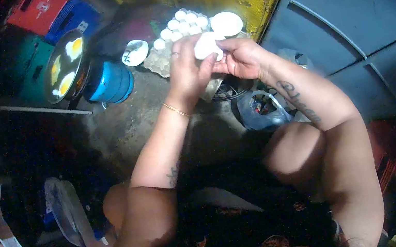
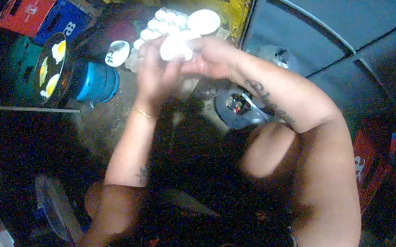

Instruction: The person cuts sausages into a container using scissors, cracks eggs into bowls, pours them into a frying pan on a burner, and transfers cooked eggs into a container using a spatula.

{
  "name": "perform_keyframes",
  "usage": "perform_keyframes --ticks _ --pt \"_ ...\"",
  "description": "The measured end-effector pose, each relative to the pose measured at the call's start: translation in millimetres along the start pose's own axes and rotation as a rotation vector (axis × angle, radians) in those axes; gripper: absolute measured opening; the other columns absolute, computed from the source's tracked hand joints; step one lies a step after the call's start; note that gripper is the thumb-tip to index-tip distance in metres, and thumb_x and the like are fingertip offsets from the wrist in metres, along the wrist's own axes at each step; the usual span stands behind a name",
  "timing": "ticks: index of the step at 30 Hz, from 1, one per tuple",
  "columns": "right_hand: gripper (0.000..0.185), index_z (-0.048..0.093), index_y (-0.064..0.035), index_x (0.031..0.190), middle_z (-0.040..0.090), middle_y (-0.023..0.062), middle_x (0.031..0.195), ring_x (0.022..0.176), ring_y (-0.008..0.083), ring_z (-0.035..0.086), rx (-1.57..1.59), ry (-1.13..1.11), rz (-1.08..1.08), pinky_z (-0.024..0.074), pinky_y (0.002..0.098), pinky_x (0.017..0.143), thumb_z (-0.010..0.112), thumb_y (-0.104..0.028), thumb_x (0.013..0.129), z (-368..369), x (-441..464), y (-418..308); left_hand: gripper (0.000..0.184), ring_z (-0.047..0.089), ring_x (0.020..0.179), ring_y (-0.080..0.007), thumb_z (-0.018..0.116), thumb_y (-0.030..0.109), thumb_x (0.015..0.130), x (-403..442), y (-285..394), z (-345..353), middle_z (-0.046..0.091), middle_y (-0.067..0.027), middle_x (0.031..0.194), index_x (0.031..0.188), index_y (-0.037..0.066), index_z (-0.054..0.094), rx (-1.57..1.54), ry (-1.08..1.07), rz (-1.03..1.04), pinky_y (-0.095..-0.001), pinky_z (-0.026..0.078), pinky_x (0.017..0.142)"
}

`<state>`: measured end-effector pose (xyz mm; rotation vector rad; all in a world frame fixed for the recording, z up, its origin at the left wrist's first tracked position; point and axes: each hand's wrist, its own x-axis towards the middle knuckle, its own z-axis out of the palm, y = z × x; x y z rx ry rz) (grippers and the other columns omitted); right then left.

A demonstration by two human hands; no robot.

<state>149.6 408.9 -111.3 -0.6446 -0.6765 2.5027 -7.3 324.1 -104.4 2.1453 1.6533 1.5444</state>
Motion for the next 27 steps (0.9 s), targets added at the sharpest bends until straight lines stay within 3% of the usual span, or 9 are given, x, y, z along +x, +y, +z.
perform_keyframes --ticks 3,4,8,12,15,18,21,24,27 --pt "0.036 0.045 0.0027 0.131 0.06 0.0205 0.12 0.105 0.0336 0.064 0.008 -0.01 0.011 0.057 0.047 0.088 0.048 -0.012 0.098 1 3 3 0.047 0.057 0.106 -0.0343 0.076 0.012 0.076 -13 -7 -5 0.058 -0.0208 0.112 0.116 0.0 0.057 0.007 0.051 -0.163 -0.0415 0.046 0.09" --pt "0.036 0.044 0.0038 0.131 0.06 0.0218 0.118 0.103 0.0339 0.065 -0.036 -0.001 0.029 0.0571 0.046 0.089 0.045 -0.014 0.1 -4 7 3 0.04 0.061 0.101 -0.0297 0.07 0.013 0.085 -15 -9 -7 0.06 -0.0188 0.113 0.119 0.0 0.055 -0.044 0.081 -0.263 -0.0368 0.05 0.084" --pt "0.036 0.045 0.0029 0.13 0.062 0.0208 0.114 0.099 0.0323 0.067 -0.085 -0.048 0.051 0.059 0.0422 0.086 0.045 -0.019 0.102 3 7 2 0.03 0.066 0.081 -0.0218 0.05 0.016 0.101 -10 -1 -26 0.064 -0.0128 0.107 0.127 0.001 0.05 -1.011 0.169 -0.924 -0.0234 0.049 0.062" --pt "0.04 0.048 -0.003 0.13 0.064 0.0125 0.112 0.093 0.0242 0.067 -0.232 -0.147 0.061 0.059 0.0324 0.072 0.057 -0.025 0.098 14 2 0 0.032 0.066 0.082 -0.0204 0.05 0.015 0.1 -21 -25 -39 0.065 -0.013 0.104 0.128 -0.001 0.052 -1.366 0.007 -0.966 -0.0235 0.049 0.059" --pt "0.045 0.051 -0.0067 0.128 0.064 0.006 0.106 0.086 0.0167 0.064 -0.666 -0.045 -0.013 0.0523 0.0244 0.063 0.067 -0.028 0.092 9 7 6 0.036 0.065 0.081 -0.0189 0.053 0.014 0.098 -23 -31 -43 0.065 -0.0124 0.103 0.13 -0.003 0.051 -1.367 -0.143 -0.999 -0.0228 0.049 0.059" --pt "0.04 0.059 -0.0068 0.119 0.066 0.0032 0.097 0.086 0.0115 0.06 -0.905 -0.022 -0.132 0.0481 0.0234 0.067 0.074 -0.025 0.087 8 13 11 0.039 0.065 0.082 -0.0167 0.053 0.011 0.097 -23 -25 -41 0.065 -0.0111 0.105 0.13 -0.007 0.049 -1.004 -0.275 -0.899 -0.0231 0.051 0.063" --pt "0.039 0.064 -0.0049 0.114 0.067 0.0048 0.096 0.087 0.0127 0.061 -1.123 0.035 -0.236 0.0496 0.0279 0.077 0.078 -0.021 0.081 -7 26 18 0.042 0.067 0.085 -0.0229 0.057 0.013 0.093 -25 -23 -32 0.067 -0.0155 0.104 0.13 -0.006 0.051 -0.557 -0.303 -0.75 -0.031 0.054 0.071" --pt "0.04 0.066 -0.0037 0.111 0.068 0.007 0.096 0.088 0.0155 0.063 -1.335 0.068 -0.343 0.0506 0.0306 0.081 0.079 -0.021 0.077 -8 28 21 0.045 0.067 0.101 -0.032 0.061 0.016 0.088 -25 -19 -29 0.065 -0.0214 0.116 0.128 -0.003 0.053 0.094 -0.397 -0.512 -0.0387 0.052 0.087" --pt "0.041 0.067 -0.0041 0.109 0.069 0.0085 0.096 0.089 0.0173 0.064 -1.366 0.086 -0.344 0.051 0.0313 0.083 0.079 -0.021 0.074 -3 23 24 0.047 0.062 0.108 -0.0399 0.063 0.016 0.085 -24 -16 -23 0.062 -0.0264 0.116 0.127 -0.002 0.054 0.151 -0.412 -0.493 -0.0427 0.049 0.094"
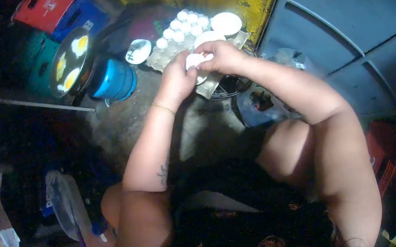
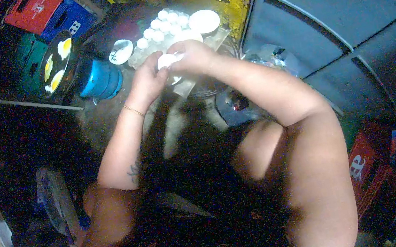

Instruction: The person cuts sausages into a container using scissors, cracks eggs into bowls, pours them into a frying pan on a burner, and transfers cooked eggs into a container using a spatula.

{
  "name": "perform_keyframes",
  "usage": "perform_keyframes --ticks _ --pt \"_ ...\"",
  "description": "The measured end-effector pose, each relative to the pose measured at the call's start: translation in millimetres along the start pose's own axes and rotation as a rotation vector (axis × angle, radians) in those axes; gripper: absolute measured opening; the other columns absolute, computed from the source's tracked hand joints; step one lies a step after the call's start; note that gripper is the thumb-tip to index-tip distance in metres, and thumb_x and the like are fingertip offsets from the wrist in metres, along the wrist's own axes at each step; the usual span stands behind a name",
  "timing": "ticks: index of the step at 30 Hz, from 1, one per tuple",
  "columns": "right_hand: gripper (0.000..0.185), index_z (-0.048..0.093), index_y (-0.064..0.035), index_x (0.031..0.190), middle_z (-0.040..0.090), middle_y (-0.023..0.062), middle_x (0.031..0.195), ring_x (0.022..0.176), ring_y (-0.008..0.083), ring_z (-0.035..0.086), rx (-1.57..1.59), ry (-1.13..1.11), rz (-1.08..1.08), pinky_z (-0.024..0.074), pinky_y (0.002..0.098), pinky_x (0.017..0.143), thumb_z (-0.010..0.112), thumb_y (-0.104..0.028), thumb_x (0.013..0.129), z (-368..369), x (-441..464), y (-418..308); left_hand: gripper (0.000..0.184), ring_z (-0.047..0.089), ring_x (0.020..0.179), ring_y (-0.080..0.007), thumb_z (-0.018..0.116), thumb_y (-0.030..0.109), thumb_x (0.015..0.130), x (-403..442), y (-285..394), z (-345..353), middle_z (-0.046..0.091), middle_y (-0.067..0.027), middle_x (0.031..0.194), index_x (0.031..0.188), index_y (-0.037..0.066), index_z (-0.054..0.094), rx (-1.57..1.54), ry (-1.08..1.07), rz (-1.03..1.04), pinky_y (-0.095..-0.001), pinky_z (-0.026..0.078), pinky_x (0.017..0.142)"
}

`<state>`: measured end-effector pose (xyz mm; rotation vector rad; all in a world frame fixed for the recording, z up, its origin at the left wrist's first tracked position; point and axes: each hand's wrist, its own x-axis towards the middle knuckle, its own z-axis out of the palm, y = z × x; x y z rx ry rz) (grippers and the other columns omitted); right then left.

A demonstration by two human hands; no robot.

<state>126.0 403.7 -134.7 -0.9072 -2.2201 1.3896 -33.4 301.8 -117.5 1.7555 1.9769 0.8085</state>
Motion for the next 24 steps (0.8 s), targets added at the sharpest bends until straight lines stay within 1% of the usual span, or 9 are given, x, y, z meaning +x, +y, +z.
perform_keyframes --ticks 2,7,9,10,13,15,19,21,24 --pt "0.041 0.067 -0.0047 0.109 0.069 0.009 0.096 0.089 0.0177 0.065 -0.045 0.021 0.084 0.0513 0.031 0.082 0.078 -0.021 0.073 0 -6 -11 0.044 0.061 0.108 -0.0416 0.061 0.013 0.084 0 3 1 0.063 -0.027 0.114 0.124 -0.003 0.055 0.057 -0.004 0.064 -0.0446 0.049 0.093" --pt "0.047 0.065 -0.0108 0.112 0.069 0.0179 0.1 0.095 0.0332 0.067 -0.329 0.113 0.109 0.0522 0.0397 0.084 0.071 -0.033 0.071 12 -10 -21 0.034 0.06 0.102 -0.0449 0.057 0.006 0.08 7 -11 14 0.063 -0.0271 0.107 0.113 -0.004 0.058 0.154 0.054 0.27 -0.0483 0.049 0.089" --pt "0.043 0.065 -0.0118 0.108 0.069 0.0176 0.098 0.094 0.035 0.067 -0.355 0.127 0.111 0.0528 0.043 0.083 0.07 -0.036 0.071 14 -10 -24 0.031 0.059 0.1 -0.0453 0.055 0.004 0.079 9 -20 24 0.063 -0.0272 0.104 0.108 -0.003 0.059 0.193 0.11 0.328 -0.049 0.048 0.089" --pt "0.042 0.065 -0.0123 0.105 0.07 0.0175 0.097 0.094 0.0359 0.067 -0.367 0.133 0.113 0.0531 0.0446 0.082 0.069 -0.037 0.072 15 -9 -25 0.036 0.058 0.103 -0.0443 0.055 0.004 0.079 11 -26 28 0.062 -0.0272 0.108 0.114 -0.005 0.056 0.202 0.089 0.333 -0.048 0.047 0.092" --pt "0.036 0.064 -0.012 0.101 0.069 0.0177 0.094 0.091 0.0365 0.067 -0.426 0.15 0.096 0.0533 0.0464 0.08 0.067 -0.035 0.073 14 -8 -30 0.048 0.056 0.109 -0.0422 0.057 0.003 0.079 14 -33 31 0.06 -0.0269 0.115 0.125 -0.008 0.05 0.23 0.046 0.327 -0.046 0.043 0.098" --pt "0.043 0.064 -0.0124 0.11 0.07 0.0186 0.096 0.091 0.0368 0.067 -0.48 0.124 0.107 0.0533 0.0453 0.081 0.069 -0.034 0.073 12 -6 -29 0.049 0.056 0.109 -0.0422 0.057 0.004 0.079 13 -31 31 0.06 -0.0264 0.115 0.126 -0.008 0.05 0.252 0.046 0.3 -0.0461 0.043 0.099" --pt "0.043 0.064 -0.0119 0.111 0.069 0.0178 0.097 0.091 0.0359 0.067 -0.606 0.098 0.104 0.0535 0.0451 0.08 0.069 -0.032 0.073 9 -7 -38 0.043 0.056 0.108 -0.0431 0.055 0.003 0.08 13 -33 35 0.061 -0.0273 0.112 0.122 -0.008 0.052 0.225 0.082 0.317 -0.0472 0.043 0.098" --pt "0.034 0.065 -0.0126 0.104 0.069 0.0156 0.095 0.089 0.0347 0.068 -0.675 0.131 0.024 0.054 0.0456 0.077 0.068 -0.029 0.074 11 -6 -33 0.037 0.057 0.105 -0.045 0.053 0.002 0.08 15 -39 38 0.062 -0.0284 0.109 0.116 -0.006 0.055 0.192 0.116 0.359 -0.0492 0.045 0.094" --pt "0.028 0.066 -0.0135 0.1 0.069 0.0132 0.095 0.088 0.0336 0.068 -0.744 0.157 -0.041 0.0545 0.0458 0.074 0.068 -0.026 0.075 13 -4 -26 0.039 0.058 0.105 -0.0448 0.053 0.001 0.08 17 -45 33 0.062 -0.0285 0.11 0.118 -0.006 0.055 0.172 0.039 0.382 -0.0488 0.045 0.095"
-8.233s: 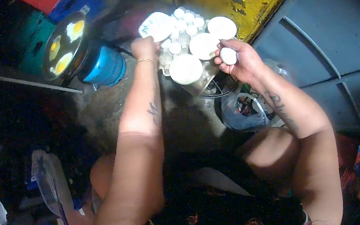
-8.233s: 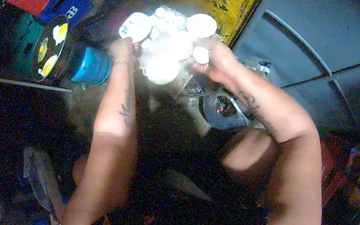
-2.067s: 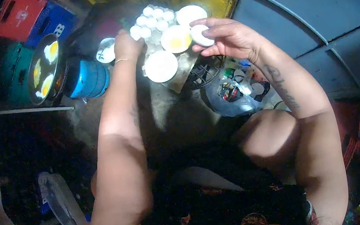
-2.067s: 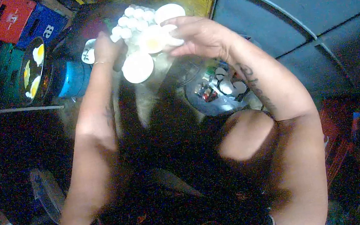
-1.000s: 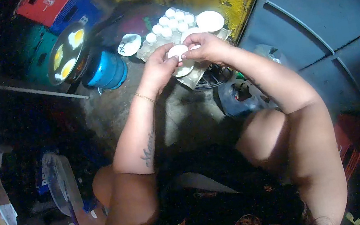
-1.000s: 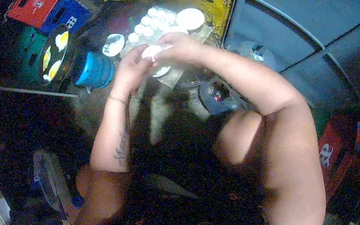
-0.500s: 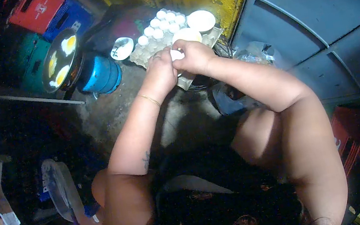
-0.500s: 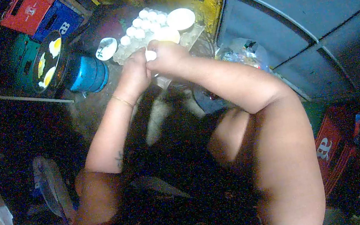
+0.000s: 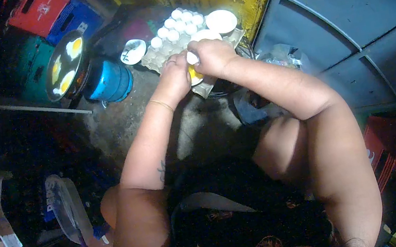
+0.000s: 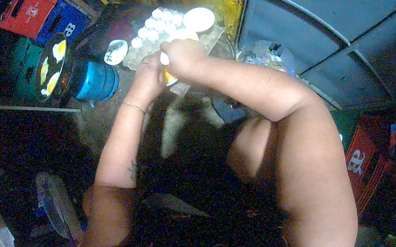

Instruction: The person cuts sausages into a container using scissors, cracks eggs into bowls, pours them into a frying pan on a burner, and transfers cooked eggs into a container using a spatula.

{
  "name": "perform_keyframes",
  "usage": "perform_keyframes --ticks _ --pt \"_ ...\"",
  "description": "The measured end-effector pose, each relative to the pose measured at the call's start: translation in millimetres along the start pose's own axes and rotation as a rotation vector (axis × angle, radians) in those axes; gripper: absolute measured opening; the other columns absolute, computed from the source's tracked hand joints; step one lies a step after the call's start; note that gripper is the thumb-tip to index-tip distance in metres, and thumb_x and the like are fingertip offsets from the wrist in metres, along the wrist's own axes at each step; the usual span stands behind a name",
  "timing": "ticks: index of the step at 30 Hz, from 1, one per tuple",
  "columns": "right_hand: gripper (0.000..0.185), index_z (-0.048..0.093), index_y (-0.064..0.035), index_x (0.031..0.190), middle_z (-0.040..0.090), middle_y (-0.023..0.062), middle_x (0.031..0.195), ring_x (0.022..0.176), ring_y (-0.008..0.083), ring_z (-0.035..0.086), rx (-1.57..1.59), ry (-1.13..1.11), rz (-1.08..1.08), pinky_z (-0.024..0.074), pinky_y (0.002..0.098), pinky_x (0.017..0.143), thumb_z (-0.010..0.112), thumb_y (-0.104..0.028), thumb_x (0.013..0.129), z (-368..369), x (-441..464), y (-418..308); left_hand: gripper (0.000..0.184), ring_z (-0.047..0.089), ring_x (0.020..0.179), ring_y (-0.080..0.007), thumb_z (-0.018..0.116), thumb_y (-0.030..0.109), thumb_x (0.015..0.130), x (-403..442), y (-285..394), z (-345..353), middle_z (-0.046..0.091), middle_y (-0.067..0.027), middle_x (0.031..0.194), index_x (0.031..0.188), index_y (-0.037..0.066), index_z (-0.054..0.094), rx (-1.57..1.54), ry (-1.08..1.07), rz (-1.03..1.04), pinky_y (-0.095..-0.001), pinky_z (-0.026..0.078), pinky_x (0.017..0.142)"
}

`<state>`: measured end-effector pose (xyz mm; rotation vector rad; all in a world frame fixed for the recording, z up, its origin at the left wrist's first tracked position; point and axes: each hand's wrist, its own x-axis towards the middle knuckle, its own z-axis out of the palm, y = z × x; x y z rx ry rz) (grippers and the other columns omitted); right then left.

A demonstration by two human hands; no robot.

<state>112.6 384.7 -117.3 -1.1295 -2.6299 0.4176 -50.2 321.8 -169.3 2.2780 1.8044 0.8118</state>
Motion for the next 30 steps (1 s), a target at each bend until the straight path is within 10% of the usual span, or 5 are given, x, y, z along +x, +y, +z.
perform_keyframes --ticks 16,20,27,30 --pt "0.023 0.062 -0.0172 0.096 0.063 0.0055 0.088 0.082 0.0309 0.065 -0.26 0.222 -0.336 0.0545 0.0438 0.067 0.064 -0.017 0.073 -13 -17 17 0.042 0.059 0.105 -0.0386 0.062 0.004 0.079 -19 14 -22 0.063 -0.0201 0.116 0.121 0.004 0.061 0.124 0.133 -0.063 -0.0446 0.048 0.094" --pt "0.037 0.066 -0.0131 0.109 0.069 0.0095 0.098 0.089 0.0237 0.066 0.42 -0.037 -0.063 0.0533 0.036 0.074 0.07 -0.023 0.074 -54 -12 59 0.045 0.066 0.099 -0.0346 0.069 0.006 0.08 -8 32 -32 0.065 -0.0229 0.112 0.124 0.001 0.057 -0.144 0.204 -0.403 -0.0394 0.053 0.087" --pt "0.051 0.066 -0.0075 0.118 0.068 0.0069 0.091 0.081 0.0138 0.06 0.236 -0.622 0.148 0.0508 0.0297 0.071 0.075 -0.019 0.07 -148 -79 147 0.042 0.065 0.082 -0.0123 0.071 0.015 0.087 33 119 1 0.07 -0.0092 0.096 0.125 0.003 0.056 -0.698 -0.011 -0.356 -0.0279 0.053 0.074" --pt "0.06 0.064 -0.0069 0.124 0.071 0.0147 0.09 0.086 0.0238 0.066 0.077 -0.76 0.298 0.0519 0.0347 0.079 0.077 -0.021 0.067 -155 -91 135 0.043 0.066 0.093 -0.0219 0.067 0.019 0.089 35 161 6 0.068 -0.0186 0.101 0.125 -0.002 0.056 -0.93 -0.265 -0.227 -0.0346 0.051 0.084"
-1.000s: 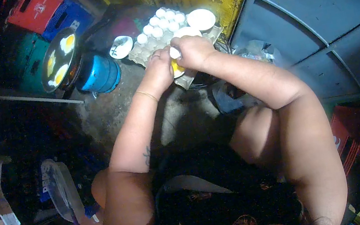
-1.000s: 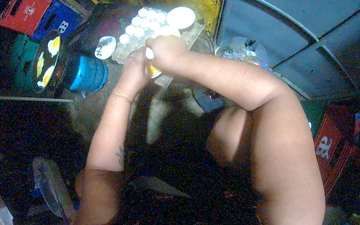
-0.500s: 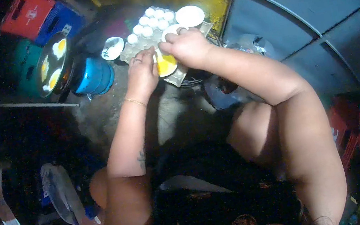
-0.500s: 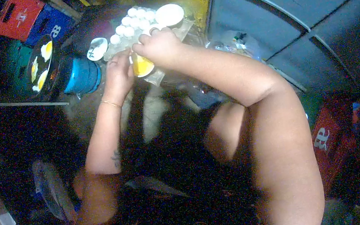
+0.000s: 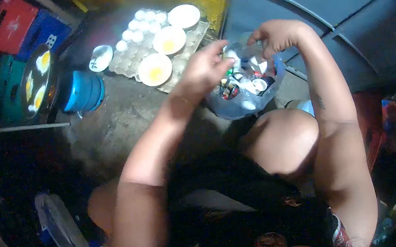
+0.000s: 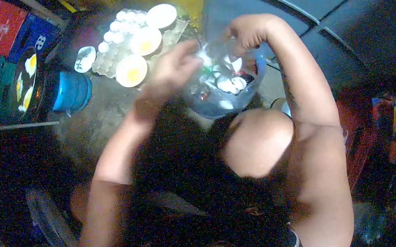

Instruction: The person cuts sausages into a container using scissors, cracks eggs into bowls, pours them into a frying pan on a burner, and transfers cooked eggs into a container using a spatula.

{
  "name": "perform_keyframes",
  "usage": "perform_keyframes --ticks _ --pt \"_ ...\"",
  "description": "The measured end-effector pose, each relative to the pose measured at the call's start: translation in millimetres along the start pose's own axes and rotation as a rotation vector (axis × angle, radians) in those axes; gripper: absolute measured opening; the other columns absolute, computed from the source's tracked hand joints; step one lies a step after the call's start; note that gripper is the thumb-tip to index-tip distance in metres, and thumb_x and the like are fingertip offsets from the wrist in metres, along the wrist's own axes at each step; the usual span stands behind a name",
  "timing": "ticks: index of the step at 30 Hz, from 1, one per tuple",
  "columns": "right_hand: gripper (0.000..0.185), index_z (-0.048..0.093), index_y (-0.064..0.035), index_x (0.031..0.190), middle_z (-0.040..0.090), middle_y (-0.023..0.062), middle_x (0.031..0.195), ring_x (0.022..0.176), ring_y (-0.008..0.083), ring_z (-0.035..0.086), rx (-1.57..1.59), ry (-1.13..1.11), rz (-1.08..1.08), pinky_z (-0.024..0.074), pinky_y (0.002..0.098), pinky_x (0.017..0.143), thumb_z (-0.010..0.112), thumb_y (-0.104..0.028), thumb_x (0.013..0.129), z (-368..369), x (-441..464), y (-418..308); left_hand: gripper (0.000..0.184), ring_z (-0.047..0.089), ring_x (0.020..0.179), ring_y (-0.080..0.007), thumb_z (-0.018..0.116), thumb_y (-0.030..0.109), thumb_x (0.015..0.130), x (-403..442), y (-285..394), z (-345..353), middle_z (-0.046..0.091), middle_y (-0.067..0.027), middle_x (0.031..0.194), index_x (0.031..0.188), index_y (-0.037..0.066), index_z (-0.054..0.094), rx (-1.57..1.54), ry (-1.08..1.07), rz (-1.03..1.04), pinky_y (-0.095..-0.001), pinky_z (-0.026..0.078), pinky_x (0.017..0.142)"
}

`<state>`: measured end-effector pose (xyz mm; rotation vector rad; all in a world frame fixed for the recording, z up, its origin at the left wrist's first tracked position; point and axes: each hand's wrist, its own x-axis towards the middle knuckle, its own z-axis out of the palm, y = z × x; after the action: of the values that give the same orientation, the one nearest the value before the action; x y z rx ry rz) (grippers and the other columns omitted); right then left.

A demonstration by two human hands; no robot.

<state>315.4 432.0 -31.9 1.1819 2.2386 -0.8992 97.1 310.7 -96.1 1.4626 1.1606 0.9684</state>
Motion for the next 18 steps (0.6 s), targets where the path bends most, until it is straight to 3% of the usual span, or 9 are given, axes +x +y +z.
perform_keyframes --ticks 2,5,6,10,14,17,18 --pt "0.062 0.063 -0.0067 0.125 0.071 0.0195 0.095 0.091 0.0287 0.068 -0.144 0.127 -0.039 0.0517 0.037 0.082 0.077 -0.022 0.067 11 9 14 0.039 0.065 0.099 -0.0342 0.066 0.017 0.087 12 -18 4 0.067 -0.0229 0.106 0.121 0.0 0.059 0.353 0.13 0.306 -0.0408 0.05 0.087" --pt "0.062 0.062 -0.003 0.123 0.07 0.0215 0.1 0.093 0.0322 0.067 -0.141 0.245 0.001 0.0512 0.0391 0.082 0.08 -0.028 0.069 14 11 3 0.034 0.063 0.101 -0.0407 0.066 0.018 0.085 27 -24 -32 0.066 -0.0227 0.106 0.116 0.002 0.063 0.404 0.365 0.206 -0.0446 0.05 0.088" --pt "0.062 0.063 -0.0021 0.122 0.07 0.0209 0.099 0.092 0.0329 0.067 -0.116 0.272 0.021 0.0512 0.0396 0.082 0.081 -0.029 0.069 15 10 0 0.029 0.064 0.1 -0.0379 0.065 0.019 0.086 33 -26 -53 0.068 -0.0209 0.103 0.111 0.004 0.066 0.525 0.521 0.192 -0.0435 0.051 0.086" --pt "0.048 0.065 -0.0022 0.112 0.07 0.0139 0.093 0.085 0.0266 0.067 0.17 0.362 -0.146 0.0516 0.0374 0.076 0.079 -0.031 0.076 18 23 5 0.03 0.065 0.098 -0.0388 0.061 0.016 0.081 73 -91 -171 0.068 -0.0226 0.104 0.107 0.003 0.068 0.84 0.705 0.03 -0.0442 0.05 0.089" --pt "0.033 0.064 -0.0039 0.106 0.068 0.0075 0.088 0.074 0.0152 0.067 0.91 0.247 -0.222 0.0528 0.0266 0.06 0.072 -0.03 0.087 19 43 2 0.037 0.058 0.118 -0.0319 0.066 0.024 0.081 98 -131 -215 0.063 -0.0167 0.122 0.114 0.009 0.068 1.228 0.325 -0.185 -0.0478 0.045 0.098" --pt "0.03 0.062 -0.0032 0.107 0.067 0.0078 0.09 0.069 0.0134 0.067 1.354 0.185 -0.285 0.0535 0.0212 0.053 0.066 -0.028 0.093 23 57 -7 0.036 0.063 0.105 -0.0386 0.067 0.027 0.08 100 -117 -195 0.063 -0.0157 0.121 0.113 0.012 0.067 1.384 0.238 -0.316 -0.0494 0.047 0.096" --pt "0.029 0.061 -0.0026 0.108 0.067 0.0084 0.091 0.067 0.0138 0.067 1.466 0.175 -0.32 0.0539 0.02 0.052 0.065 -0.028 0.094 25 62 -11 0.036 0.061 0.11 -0.0387 0.068 0.027 0.081 103 -122 -191 0.063 -0.0161 0.122 0.113 0.01 0.067 1.359 0.239 -0.346 -0.049 0.047 0.097"
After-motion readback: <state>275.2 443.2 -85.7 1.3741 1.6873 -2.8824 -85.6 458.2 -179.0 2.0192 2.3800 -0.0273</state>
